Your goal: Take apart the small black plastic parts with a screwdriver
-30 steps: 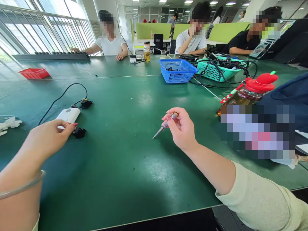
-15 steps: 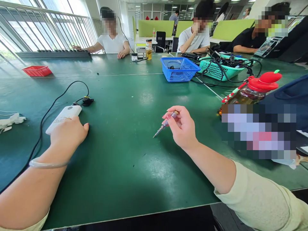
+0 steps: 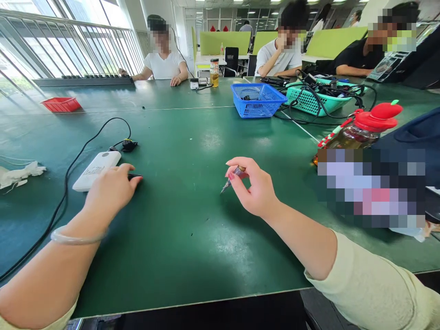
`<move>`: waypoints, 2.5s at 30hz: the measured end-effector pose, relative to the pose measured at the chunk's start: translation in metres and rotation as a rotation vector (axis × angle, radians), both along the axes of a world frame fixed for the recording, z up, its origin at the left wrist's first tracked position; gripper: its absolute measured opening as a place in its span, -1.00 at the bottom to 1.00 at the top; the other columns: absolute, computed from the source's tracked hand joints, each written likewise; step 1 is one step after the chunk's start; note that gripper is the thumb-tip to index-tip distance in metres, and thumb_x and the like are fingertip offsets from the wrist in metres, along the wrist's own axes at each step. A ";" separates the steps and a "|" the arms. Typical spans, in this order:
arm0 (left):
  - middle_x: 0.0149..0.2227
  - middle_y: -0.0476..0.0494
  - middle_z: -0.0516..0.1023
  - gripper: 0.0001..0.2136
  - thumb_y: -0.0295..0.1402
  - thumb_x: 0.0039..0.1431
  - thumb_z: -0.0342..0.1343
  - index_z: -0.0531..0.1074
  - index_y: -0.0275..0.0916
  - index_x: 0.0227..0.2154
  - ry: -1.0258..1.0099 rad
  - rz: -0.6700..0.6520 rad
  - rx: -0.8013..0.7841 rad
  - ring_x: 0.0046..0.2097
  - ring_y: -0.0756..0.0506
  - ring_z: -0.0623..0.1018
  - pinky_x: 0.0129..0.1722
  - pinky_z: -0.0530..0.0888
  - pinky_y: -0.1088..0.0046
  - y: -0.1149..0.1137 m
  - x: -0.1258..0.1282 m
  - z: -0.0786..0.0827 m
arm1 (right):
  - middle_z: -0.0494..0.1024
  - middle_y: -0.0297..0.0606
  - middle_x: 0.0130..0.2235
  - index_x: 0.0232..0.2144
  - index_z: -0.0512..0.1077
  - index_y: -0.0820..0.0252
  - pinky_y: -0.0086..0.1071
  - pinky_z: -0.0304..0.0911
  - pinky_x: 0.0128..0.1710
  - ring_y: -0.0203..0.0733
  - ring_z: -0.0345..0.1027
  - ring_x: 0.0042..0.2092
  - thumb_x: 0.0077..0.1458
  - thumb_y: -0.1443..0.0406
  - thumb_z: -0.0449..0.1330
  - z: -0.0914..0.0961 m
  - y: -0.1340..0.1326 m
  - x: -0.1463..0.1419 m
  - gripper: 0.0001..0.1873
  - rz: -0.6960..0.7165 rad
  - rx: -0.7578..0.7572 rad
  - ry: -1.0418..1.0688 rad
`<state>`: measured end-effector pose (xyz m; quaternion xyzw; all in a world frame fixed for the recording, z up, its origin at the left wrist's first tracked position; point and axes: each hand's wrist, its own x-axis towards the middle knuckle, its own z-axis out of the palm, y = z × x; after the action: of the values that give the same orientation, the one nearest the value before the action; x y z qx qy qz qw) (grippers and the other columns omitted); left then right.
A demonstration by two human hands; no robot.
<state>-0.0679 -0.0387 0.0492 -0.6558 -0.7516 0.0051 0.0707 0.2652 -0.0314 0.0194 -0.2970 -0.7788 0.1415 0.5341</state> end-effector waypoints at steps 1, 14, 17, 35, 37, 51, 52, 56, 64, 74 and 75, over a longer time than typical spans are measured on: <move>-0.02 -0.35 0.60 -0.55 -0.10 0.38 -0.11 0.39 -0.31 0.12 -0.083 -0.098 0.017 0.02 -0.34 0.57 0.04 0.46 0.10 -0.002 0.010 -0.002 | 0.53 -0.42 -0.37 -0.03 0.32 0.01 -0.39 0.43 -0.34 -0.31 0.46 -0.36 0.26 0.40 0.07 0.000 0.000 -0.001 -0.74 0.006 0.013 -0.023; -0.07 -0.15 0.63 -0.67 -0.29 0.29 0.21 0.47 -0.15 0.09 -0.505 -0.668 -0.074 -0.02 -0.21 0.57 0.03 0.49 0.23 -0.019 0.145 -0.026 | 0.51 -0.35 -0.30 0.17 0.25 -0.07 -0.37 0.36 -0.54 -0.34 0.32 -0.52 0.31 0.30 0.12 -0.004 -0.001 0.003 -0.60 -0.133 0.103 0.125; -0.09 -0.14 0.62 -0.63 -0.27 0.23 0.27 0.46 -0.12 0.09 -0.588 -0.645 -0.040 -0.02 -0.22 0.57 0.03 0.50 0.20 -0.015 0.145 -0.035 | 0.50 -0.28 -0.26 0.11 0.28 -0.07 -0.31 0.40 -0.54 -0.26 0.41 -0.45 0.33 0.24 0.12 -0.002 -0.004 0.002 -0.68 -0.159 0.087 0.203; -0.07 -0.11 0.62 -0.64 -0.42 0.18 0.23 0.44 -0.13 0.05 -0.806 -0.697 -0.117 -0.07 -0.19 0.57 -0.01 0.50 0.16 -0.010 0.144 -0.045 | 0.48 -0.40 -0.32 0.03 0.23 -0.10 -0.32 0.40 -0.47 -0.30 0.41 -0.44 0.28 0.37 0.12 -0.005 -0.007 -0.006 -0.67 0.013 0.206 0.153; -0.11 -0.11 0.62 -0.64 -0.42 0.18 0.22 0.44 -0.13 0.05 -0.779 -0.700 -0.110 -0.09 -0.19 0.56 -0.04 0.50 0.18 -0.009 0.144 -0.045 | 0.48 -0.41 -0.33 0.03 0.22 -0.11 -0.31 0.41 -0.48 -0.29 0.41 -0.45 0.28 0.36 0.11 -0.005 -0.007 -0.007 -0.67 0.007 0.202 0.146; -0.18 -0.10 0.60 -0.63 -0.42 0.19 0.23 0.46 -0.13 0.06 -0.766 -0.706 -0.081 -0.12 -0.18 0.57 -0.08 0.51 0.25 -0.011 0.144 -0.048 | 0.41 -0.45 -0.37 -0.15 0.20 -0.04 -0.41 0.28 -0.56 -0.34 0.31 -0.50 0.22 0.30 0.25 -0.008 -0.008 -0.010 -0.73 -0.062 0.182 0.163; -0.18 -0.11 0.61 -0.64 -0.42 0.18 0.24 0.46 -0.14 0.05 -0.760 -0.702 -0.084 -0.12 -0.19 0.57 -0.07 0.51 0.24 -0.011 0.144 -0.048 | 0.40 -0.46 -0.38 -0.17 0.19 -0.03 -0.41 0.28 -0.56 -0.35 0.31 -0.50 0.22 0.30 0.24 -0.008 -0.008 -0.011 -0.73 -0.069 0.181 0.163; -0.13 -0.14 0.63 -0.65 -0.41 0.15 0.27 0.47 -0.17 0.02 -0.771 -0.667 -0.119 -0.08 -0.21 0.58 -0.02 0.51 0.17 -0.009 0.145 -0.045 | 0.42 -0.48 -0.42 -0.24 0.14 -0.01 -0.43 0.25 -0.55 -0.36 0.28 -0.52 0.23 0.33 0.21 -0.006 -0.011 -0.012 -0.74 -0.073 0.161 0.175; -0.03 -0.12 0.64 -0.63 -0.40 0.14 0.27 0.48 -0.14 0.03 -0.854 -0.638 -0.160 -0.03 -0.20 0.60 0.05 0.51 0.14 -0.008 0.143 -0.045 | 0.47 -0.43 -0.49 -0.32 0.20 0.04 -0.41 0.25 -0.55 -0.35 0.28 -0.56 0.36 0.06 0.08 -0.003 -0.013 -0.009 -0.74 0.033 -0.067 0.282; -0.05 -0.13 0.62 -0.65 -0.38 0.17 0.27 0.50 -0.15 0.03 -0.726 -0.629 -0.121 -0.01 -0.20 0.55 0.07 0.49 0.19 -0.012 0.144 -0.039 | 0.43 -0.43 -0.59 -0.54 0.30 0.12 -0.46 0.09 -0.63 -0.41 0.13 -0.62 0.25 -0.11 0.15 0.005 -0.004 -0.006 -0.48 0.030 -0.360 0.426; -0.06 -0.13 0.62 -0.67 -0.37 0.17 0.27 0.51 -0.14 0.02 -0.725 -0.625 -0.122 -0.01 -0.21 0.55 0.06 0.49 0.19 -0.012 0.144 -0.039 | 0.43 -0.42 -0.59 -0.55 0.30 0.12 -0.46 0.10 -0.63 -0.41 0.13 -0.62 0.25 -0.12 0.15 0.005 -0.005 -0.006 -0.47 0.026 -0.369 0.436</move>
<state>0.0762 -0.0510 0.0103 -0.8128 -0.4929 -0.2011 -0.2364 0.2591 -0.0359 0.0247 -0.3418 -0.6104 0.3482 0.6239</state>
